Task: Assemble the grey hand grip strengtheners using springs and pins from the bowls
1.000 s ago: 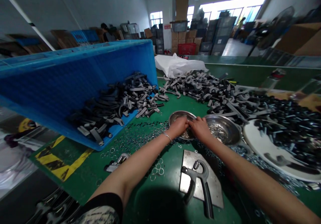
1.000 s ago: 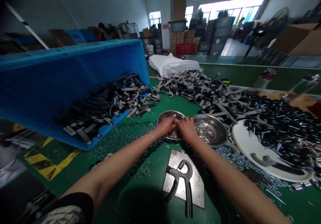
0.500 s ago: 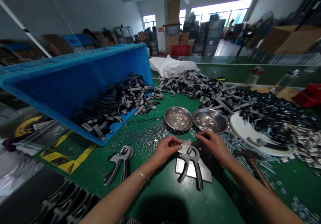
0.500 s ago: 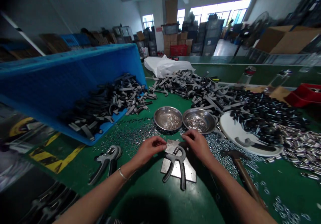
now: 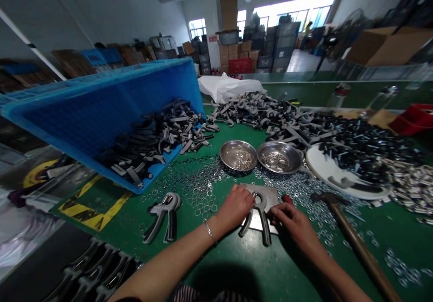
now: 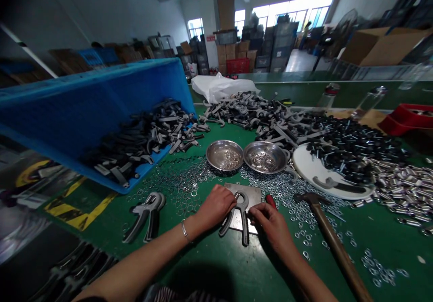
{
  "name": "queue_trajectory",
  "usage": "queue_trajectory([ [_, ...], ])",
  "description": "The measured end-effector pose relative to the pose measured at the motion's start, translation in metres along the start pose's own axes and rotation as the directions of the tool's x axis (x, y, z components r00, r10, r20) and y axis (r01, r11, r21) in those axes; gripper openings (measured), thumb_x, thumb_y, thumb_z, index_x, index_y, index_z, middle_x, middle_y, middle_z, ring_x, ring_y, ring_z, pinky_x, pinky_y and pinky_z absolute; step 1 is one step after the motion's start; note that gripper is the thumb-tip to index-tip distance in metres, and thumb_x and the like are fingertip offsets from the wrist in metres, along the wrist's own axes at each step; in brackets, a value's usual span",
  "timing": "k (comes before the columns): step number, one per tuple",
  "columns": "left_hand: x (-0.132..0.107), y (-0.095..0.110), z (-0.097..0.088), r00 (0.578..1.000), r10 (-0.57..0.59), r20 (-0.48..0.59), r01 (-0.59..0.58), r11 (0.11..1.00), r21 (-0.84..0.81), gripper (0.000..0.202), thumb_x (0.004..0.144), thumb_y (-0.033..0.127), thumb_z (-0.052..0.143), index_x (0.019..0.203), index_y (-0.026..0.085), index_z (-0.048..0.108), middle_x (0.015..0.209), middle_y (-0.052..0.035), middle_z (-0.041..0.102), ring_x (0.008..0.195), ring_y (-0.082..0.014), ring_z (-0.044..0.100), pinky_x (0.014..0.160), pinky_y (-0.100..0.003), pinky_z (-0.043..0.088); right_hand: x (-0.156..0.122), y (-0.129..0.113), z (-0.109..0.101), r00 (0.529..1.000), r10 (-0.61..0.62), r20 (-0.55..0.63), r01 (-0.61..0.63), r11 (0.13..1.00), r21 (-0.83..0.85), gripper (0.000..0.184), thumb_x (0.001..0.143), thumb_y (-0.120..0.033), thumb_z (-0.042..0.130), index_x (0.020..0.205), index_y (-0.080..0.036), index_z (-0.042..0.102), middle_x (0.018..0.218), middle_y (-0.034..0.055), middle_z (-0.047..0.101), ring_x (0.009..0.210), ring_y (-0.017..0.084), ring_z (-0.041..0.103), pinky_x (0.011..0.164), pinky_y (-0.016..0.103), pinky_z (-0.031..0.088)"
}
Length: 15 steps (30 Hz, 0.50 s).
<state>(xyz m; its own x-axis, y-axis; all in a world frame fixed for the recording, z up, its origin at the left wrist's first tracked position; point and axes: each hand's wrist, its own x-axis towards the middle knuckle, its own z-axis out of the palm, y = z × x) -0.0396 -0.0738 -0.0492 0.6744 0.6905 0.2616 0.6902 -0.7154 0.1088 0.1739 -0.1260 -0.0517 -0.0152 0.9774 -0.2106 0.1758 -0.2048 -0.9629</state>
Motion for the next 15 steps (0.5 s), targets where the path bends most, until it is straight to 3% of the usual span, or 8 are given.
queue_trajectory([
  [5,-0.0058,-0.0006,0.0048,0.989,0.145,-0.031,-0.142,0.986,0.092,0.019,0.100,0.022,0.048,0.091,0.014,0.063,0.087,-0.0059,0.063,0.087,-0.0227,0.055,0.082,-0.039,0.039,0.0014,0.0011,0.0059,0.997,-0.070,-0.038,0.064,0.988,-0.142,0.037,0.084,-0.055,0.061,0.082,-0.018,0.068,0.074,0.0051,0.068,0.068,0.020,0.061,0.064,0.031,0.046],
  [10,-0.0086,-0.0035,0.0083,0.993,0.101,-0.056,-0.097,0.994,0.058,0.018,0.100,0.022,0.049,0.092,0.015,0.063,0.086,-0.0060,0.063,0.087,-0.0222,0.055,0.080,-0.038,0.039,0.0012,-0.0017,0.0073,0.995,-0.086,-0.040,0.078,0.980,-0.181,0.037,0.082,-0.054,0.062,0.082,-0.018,0.067,0.075,0.0058,0.069,0.069,0.021,0.061,0.063,0.031,0.046],
  [15,-0.0036,-0.0072,0.0040,0.991,0.126,-0.041,-0.125,0.992,0.023,0.022,0.101,0.023,0.046,0.090,0.014,0.063,0.087,-0.0061,0.064,0.088,-0.0218,0.056,0.084,-0.038,0.038,-0.0013,0.0014,0.0088,0.997,-0.061,-0.036,0.055,0.985,-0.165,0.037,0.083,-0.054,0.062,0.084,-0.018,0.068,0.075,0.0046,0.069,0.064,0.019,0.060,0.059,0.029,0.046],
])
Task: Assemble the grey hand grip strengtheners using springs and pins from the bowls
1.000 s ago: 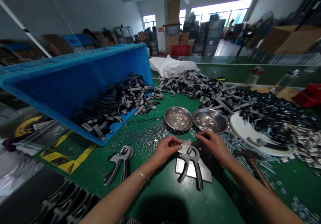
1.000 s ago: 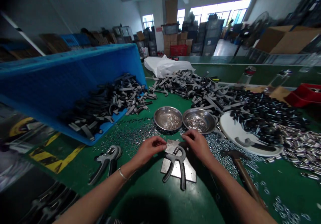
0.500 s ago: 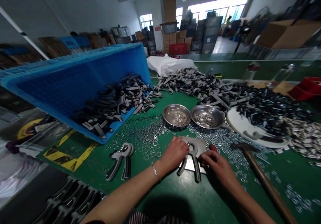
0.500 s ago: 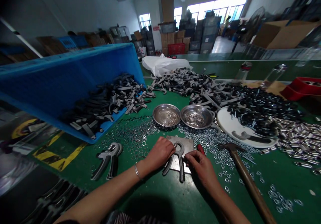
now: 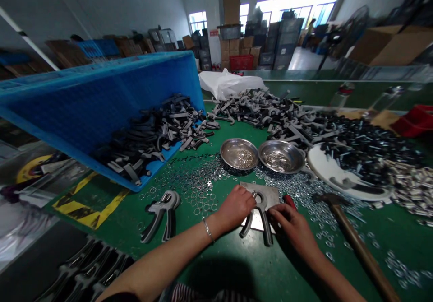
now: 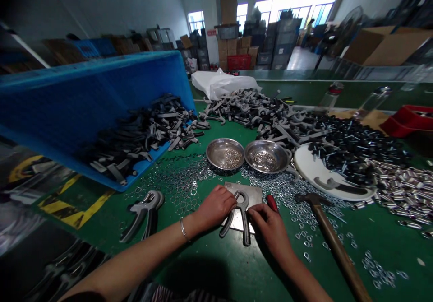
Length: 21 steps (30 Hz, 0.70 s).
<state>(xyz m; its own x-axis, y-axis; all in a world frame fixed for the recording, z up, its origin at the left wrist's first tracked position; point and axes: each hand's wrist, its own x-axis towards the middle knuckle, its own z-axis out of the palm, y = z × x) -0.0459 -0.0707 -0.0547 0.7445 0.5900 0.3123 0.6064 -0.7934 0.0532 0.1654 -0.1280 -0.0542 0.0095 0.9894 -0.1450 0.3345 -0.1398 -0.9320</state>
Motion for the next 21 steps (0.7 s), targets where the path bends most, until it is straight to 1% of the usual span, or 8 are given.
queue_trajectory([
  [3,0.004,-0.002,-0.003,0.999,-0.036,0.024,0.036,0.999,-0.029,0.024,0.101,0.028,0.047,0.089,0.016,0.064,0.085,-0.0050,0.065,0.087,-0.0215,0.056,0.082,-0.038,0.038,-0.001,0.000,0.000,1.000,-0.002,-0.007,0.002,1.000,0.002,0.037,0.083,-0.055,0.063,0.083,-0.018,0.068,0.073,0.0043,0.068,0.062,0.018,0.059,0.057,0.028,0.045],
  [8,0.005,-0.004,0.000,0.999,0.020,0.030,-0.021,1.000,0.021,0.025,0.101,0.025,0.047,0.087,0.016,0.065,0.084,-0.0045,0.064,0.086,-0.0218,0.056,0.080,-0.038,0.038,-0.002,0.003,0.000,0.999,-0.018,-0.028,0.018,1.000,0.010,0.036,0.082,-0.053,0.065,0.081,-0.018,0.069,0.074,0.0044,0.069,0.065,0.019,0.060,0.060,0.028,0.047],
  [12,0.005,-0.005,0.000,0.999,0.030,0.027,-0.030,0.999,0.021,0.024,0.101,0.025,0.048,0.087,0.015,0.065,0.084,-0.0053,0.063,0.087,-0.0214,0.055,0.081,-0.038,0.038,-0.002,0.007,0.000,1.000,-0.022,-0.022,0.022,1.000,0.014,0.035,0.083,-0.053,0.064,0.083,-0.018,0.069,0.076,0.0046,0.070,0.069,0.020,0.062,0.064,0.029,0.047],
  [14,0.006,-0.006,-0.004,0.997,0.067,0.037,-0.068,0.997,0.029,0.023,0.101,0.023,0.047,0.088,0.015,0.065,0.084,-0.0058,0.063,0.087,-0.0211,0.055,0.082,-0.038,0.039,-0.002,0.010,0.000,0.999,-0.027,-0.021,0.027,1.000,0.001,0.034,0.084,-0.052,0.064,0.084,-0.018,0.069,0.079,0.0050,0.071,0.072,0.021,0.063,0.067,0.030,0.048],
  [17,0.007,-0.005,-0.011,0.986,0.150,0.068,-0.154,0.986,0.064,0.023,0.100,0.019,0.046,0.088,0.013,0.064,0.084,-0.0067,0.063,0.086,-0.0218,0.056,0.085,-0.040,0.041,-0.003,0.013,0.001,0.999,-0.039,-0.028,0.038,0.999,-0.029,0.033,0.086,-0.052,0.062,0.086,-0.019,0.069,0.082,0.0051,0.072,0.076,0.022,0.064,0.071,0.031,0.048],
  [19,0.005,-0.003,-0.013,0.981,0.173,0.090,-0.179,0.981,0.071,0.022,0.100,0.019,0.045,0.091,0.012,0.064,0.087,-0.0076,0.064,0.087,-0.0228,0.056,0.085,-0.041,0.042,-0.003,0.014,0.001,0.999,-0.043,-0.024,0.042,0.998,-0.046,0.034,0.087,-0.052,0.061,0.086,-0.020,0.068,0.082,0.0050,0.072,0.076,0.022,0.064,0.071,0.032,0.049],
  [21,-0.001,-0.001,-0.012,0.982,0.164,0.096,-0.169,0.984,0.052,0.022,0.101,0.020,0.044,0.104,0.011,0.064,0.095,-0.0094,0.066,0.091,-0.0233,0.057,0.086,-0.039,0.044,-0.004,0.014,0.002,0.998,-0.061,-0.023,0.059,0.994,-0.089,0.034,0.089,-0.052,0.059,0.087,-0.020,0.068,0.083,0.0057,0.072,0.078,0.023,0.065,0.073,0.033,0.049],
])
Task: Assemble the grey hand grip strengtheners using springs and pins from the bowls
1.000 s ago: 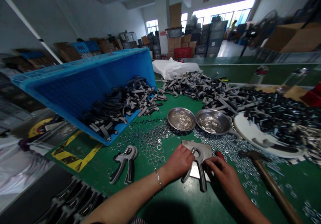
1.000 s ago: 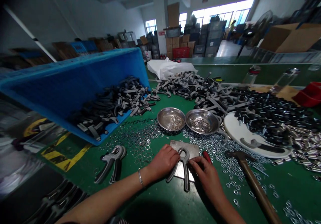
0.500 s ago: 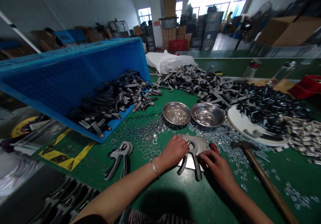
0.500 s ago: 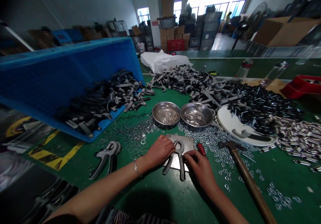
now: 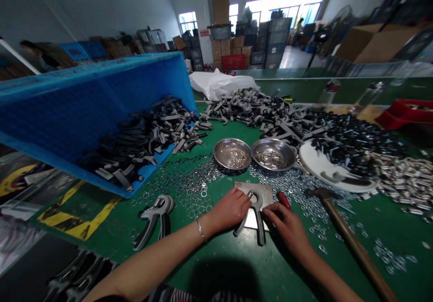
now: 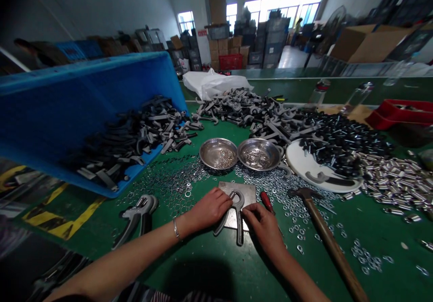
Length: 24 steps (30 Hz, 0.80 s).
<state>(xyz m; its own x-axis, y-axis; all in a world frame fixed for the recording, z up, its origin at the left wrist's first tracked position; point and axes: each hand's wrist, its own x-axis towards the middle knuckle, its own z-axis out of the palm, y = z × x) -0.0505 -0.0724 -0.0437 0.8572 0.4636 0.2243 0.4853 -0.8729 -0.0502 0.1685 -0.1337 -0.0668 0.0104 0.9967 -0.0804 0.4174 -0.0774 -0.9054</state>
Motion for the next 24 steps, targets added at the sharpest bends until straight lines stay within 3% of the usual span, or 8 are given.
queue_trajectory([
  [4,-0.018,0.009,0.009,0.998,-0.052,-0.035,0.050,0.998,-0.044,0.033,0.102,0.021,0.042,0.131,0.009,0.053,0.122,-0.0139,0.064,0.109,-0.0236,0.056,0.097,-0.039,0.044,0.004,-0.006,0.000,0.977,-0.208,-0.036,0.200,0.966,-0.167,0.027,0.094,-0.045,0.055,0.088,-0.022,0.068,0.089,0.0075,0.072,0.086,0.025,0.065,0.083,0.038,0.050],
  [7,-0.028,0.017,0.015,0.993,-0.102,-0.051,0.098,0.992,-0.080,0.039,0.101,0.018,0.043,0.139,0.010,0.047,0.133,-0.0142,0.060,0.121,-0.0243,0.052,0.106,-0.042,0.040,0.011,-0.011,0.003,0.918,-0.397,0.005,0.385,0.888,-0.251,0.023,0.098,-0.038,0.051,0.090,-0.022,0.067,0.093,0.0080,0.070,0.091,0.025,0.064,0.089,0.040,0.049],
  [10,-0.030,0.023,0.015,0.980,-0.194,-0.054,0.180,0.963,-0.202,0.044,0.099,0.017,0.048,0.143,0.016,0.045,0.139,-0.0114,0.057,0.125,-0.0239,0.049,0.107,-0.043,0.039,0.017,-0.012,0.009,0.862,-0.502,0.069,0.496,0.807,-0.320,0.024,0.100,-0.033,0.049,0.093,-0.021,0.067,0.094,0.0093,0.069,0.093,0.024,0.063,0.089,0.041,0.050],
  [15,-0.023,0.022,0.012,0.878,-0.478,-0.003,0.405,0.748,-0.526,0.040,0.093,0.006,0.048,0.124,0.025,0.063,0.124,-0.0041,0.065,0.114,-0.0188,0.055,0.101,-0.037,0.044,0.024,-0.008,0.016,0.807,-0.571,0.150,0.568,0.682,-0.461,0.023,0.102,-0.028,0.046,0.098,-0.018,0.066,0.095,0.0100,0.068,0.092,0.024,0.061,0.083,0.038,0.052],
  [17,-0.018,0.012,0.011,0.859,-0.512,0.001,0.418,0.699,-0.580,0.037,0.091,0.004,0.047,0.116,0.022,0.067,0.117,-0.0040,0.068,0.110,-0.0184,0.056,0.100,-0.037,0.045,0.025,-0.008,0.018,0.797,-0.578,0.175,0.573,0.631,-0.524,0.023,0.102,-0.027,0.046,0.097,-0.017,0.066,0.094,0.0103,0.068,0.089,0.024,0.061,0.080,0.038,0.052],
  [20,-0.007,-0.016,0.004,0.838,-0.544,-0.054,0.423,0.709,-0.565,0.028,0.091,0.009,0.051,0.112,0.018,0.068,0.115,-0.0062,0.069,0.111,-0.0200,0.056,0.102,-0.038,0.044,0.027,-0.010,0.019,0.766,-0.588,0.259,0.599,0.507,-0.619,0.024,0.102,-0.024,0.045,0.094,-0.016,0.066,0.090,0.0110,0.067,0.084,0.025,0.060,0.074,0.038,0.052],
  [22,0.005,-0.043,-0.004,0.832,-0.550,-0.075,0.448,0.744,-0.496,0.026,0.093,0.011,0.050,0.110,0.017,0.069,0.115,-0.0069,0.070,0.112,-0.0203,0.057,0.103,-0.038,0.043,0.028,-0.012,0.017,0.744,-0.592,0.309,0.624,0.450,-0.639,0.023,0.101,-0.021,0.045,0.093,-0.015,0.066,0.088,0.0111,0.066,0.082,0.025,0.059,0.071,0.037,0.052],
  [24,0.021,-0.072,-0.012,0.838,-0.546,-0.017,0.500,0.778,-0.380,0.027,0.094,0.014,0.050,0.110,0.018,0.071,0.114,-0.0072,0.071,0.111,-0.0206,0.059,0.103,-0.037,0.043,0.028,-0.012,0.015,0.721,-0.597,0.353,0.655,0.420,-0.628,0.022,0.100,-0.016,0.044,0.097,-0.015,0.066,0.090,0.0112,0.067,0.083,0.025,0.060,0.070,0.036,0.053],
])
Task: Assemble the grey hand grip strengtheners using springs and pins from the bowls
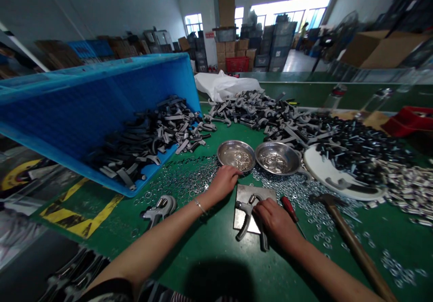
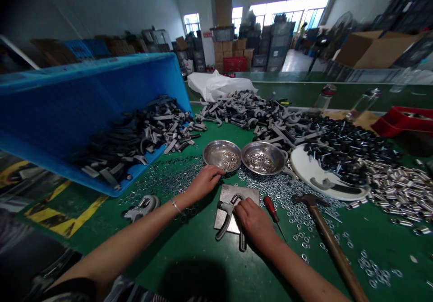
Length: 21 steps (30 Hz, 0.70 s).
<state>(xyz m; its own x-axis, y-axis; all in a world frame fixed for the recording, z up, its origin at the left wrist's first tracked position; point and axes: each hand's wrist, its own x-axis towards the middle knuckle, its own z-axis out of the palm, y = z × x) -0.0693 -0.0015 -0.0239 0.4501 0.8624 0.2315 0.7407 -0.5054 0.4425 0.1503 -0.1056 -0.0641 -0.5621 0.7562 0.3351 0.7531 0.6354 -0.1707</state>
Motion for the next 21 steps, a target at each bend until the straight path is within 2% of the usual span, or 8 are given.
queue_trajectory([
  [4,0.056,-0.019,-0.011,0.985,-0.090,0.148,0.063,0.982,0.178,0.024,0.090,0.014,0.056,0.105,0.017,0.075,0.107,-0.0123,0.073,0.107,-0.0246,0.064,0.101,-0.039,0.044,-0.015,-0.001,-0.002,0.992,-0.114,0.044,0.117,0.991,-0.071,0.035,0.096,-0.006,0.039,0.123,-0.012,0.061,0.112,0.0169,0.068,0.097,0.026,0.063,0.080,0.040,0.058],
  [9,0.096,-0.028,0.002,0.931,-0.157,0.330,0.081,0.969,0.234,0.014,0.078,0.014,0.071,0.089,0.017,0.077,0.097,-0.0118,0.075,0.094,-0.0251,0.069,0.092,-0.035,0.050,-0.039,-0.005,-0.004,0.986,-0.125,0.113,0.140,0.981,-0.136,0.056,0.090,-0.001,0.036,0.144,-0.009,0.046,0.133,0.0212,0.062,0.107,0.029,0.064,0.088,0.044,0.059],
  [12,0.106,-0.027,0.010,0.895,-0.193,0.403,0.092,0.962,0.258,0.014,0.073,0.013,0.073,0.087,0.016,0.077,0.094,-0.0120,0.075,0.090,-0.0252,0.069,0.089,-0.033,0.052,-0.044,-0.002,-0.010,0.984,-0.107,0.140,0.125,0.984,-0.126,0.058,0.091,-0.003,0.036,0.147,-0.012,0.044,0.133,0.0198,0.062,0.104,0.028,0.065,0.088,0.044,0.059],
  [15,0.107,-0.026,0.014,0.880,-0.224,0.419,0.114,0.956,0.271,0.014,0.074,0.012,0.072,0.087,0.013,0.076,0.092,-0.0138,0.075,0.091,-0.0252,0.070,0.090,-0.032,0.051,-0.043,0.004,-0.014,0.993,-0.060,0.100,0.071,0.992,-0.104,0.057,0.092,-0.004,0.034,0.148,-0.014,0.042,0.130,0.0193,0.064,0.107,0.028,0.065,0.088,0.044,0.060],
  [18,0.102,-0.025,0.015,0.893,-0.230,0.386,0.133,0.956,0.261,0.015,0.078,0.013,0.068,0.090,0.012,0.076,0.094,-0.0160,0.074,0.091,-0.0259,0.070,0.088,-0.032,0.052,-0.042,0.007,-0.014,0.994,-0.059,0.089,0.067,0.994,-0.086,0.057,0.093,-0.006,0.035,0.149,-0.015,0.041,0.130,0.0192,0.064,0.110,0.029,0.064,0.089,0.044,0.059],
  [21,0.096,-0.025,0.014,0.926,-0.222,0.305,0.154,0.961,0.231,0.018,0.084,0.016,0.060,0.093,0.012,0.075,0.099,-0.0168,0.074,0.093,-0.0261,0.069,0.085,-0.032,0.052,-0.042,0.008,-0.013,0.989,-0.078,0.123,0.085,0.995,-0.050,0.059,0.093,-0.006,0.036,0.150,-0.018,0.041,0.131,0.0169,0.064,0.109,0.029,0.064,0.090,0.044,0.059],
])
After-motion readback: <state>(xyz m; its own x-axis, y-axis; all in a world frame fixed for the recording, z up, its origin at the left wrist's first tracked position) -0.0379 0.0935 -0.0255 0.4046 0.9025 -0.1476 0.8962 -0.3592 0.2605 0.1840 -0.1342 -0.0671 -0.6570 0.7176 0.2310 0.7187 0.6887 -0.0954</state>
